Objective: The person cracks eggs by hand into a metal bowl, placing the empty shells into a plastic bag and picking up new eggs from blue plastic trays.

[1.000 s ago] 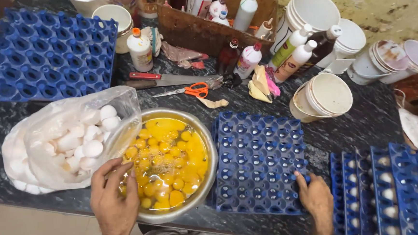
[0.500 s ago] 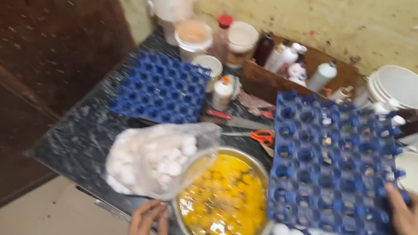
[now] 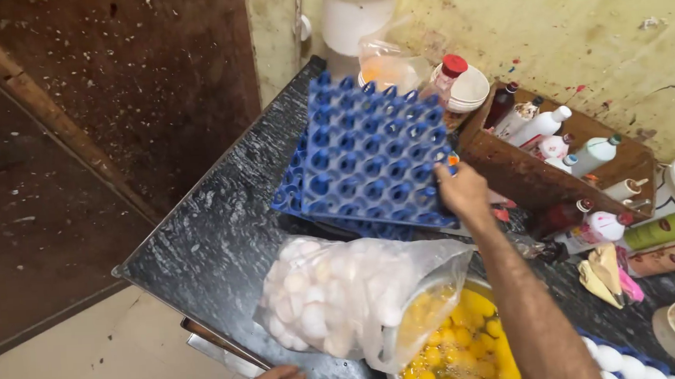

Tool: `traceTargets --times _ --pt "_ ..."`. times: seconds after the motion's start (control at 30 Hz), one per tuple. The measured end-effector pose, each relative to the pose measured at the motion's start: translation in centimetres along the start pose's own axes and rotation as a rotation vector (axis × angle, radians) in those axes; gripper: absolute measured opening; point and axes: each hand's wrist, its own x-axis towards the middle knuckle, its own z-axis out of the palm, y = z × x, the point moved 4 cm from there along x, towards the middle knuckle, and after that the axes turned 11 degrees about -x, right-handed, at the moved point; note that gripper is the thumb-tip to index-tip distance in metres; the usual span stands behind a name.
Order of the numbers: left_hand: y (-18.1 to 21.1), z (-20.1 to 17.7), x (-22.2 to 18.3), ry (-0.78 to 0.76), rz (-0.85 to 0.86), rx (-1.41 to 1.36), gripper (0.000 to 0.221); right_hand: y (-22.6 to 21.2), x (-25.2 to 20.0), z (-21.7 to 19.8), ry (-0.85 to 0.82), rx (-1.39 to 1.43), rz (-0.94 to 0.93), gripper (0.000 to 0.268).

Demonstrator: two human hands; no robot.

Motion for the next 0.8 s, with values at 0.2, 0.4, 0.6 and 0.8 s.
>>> traceTargets --times 0.2,0.4,0.6,0.8 --pt "-2.0 -1.6 0.1 0.015 0.127 -0.034 0.021 -2.1 -0.1 4.8 -0.163 -0.085 0.026 0.070" --pt "1.8 0.7 0.5 0.022 0.216 -0.031 0.017 2.2 -2.6 -1.0 -0.159 0.160 -0.098 0.064" --pt "12.0 5.5 -1.0 -0.201 -0.012 -0.060 0.021 24.2 -15.8 -11.0 -0.075 0.581 0.117 0.046" --pt "19.5 14.6 -3.3 -0.425 -0.108 -0.176 0.022 49.7 -33.8 -10.8 0.213 -0.210 0.601 0.055"
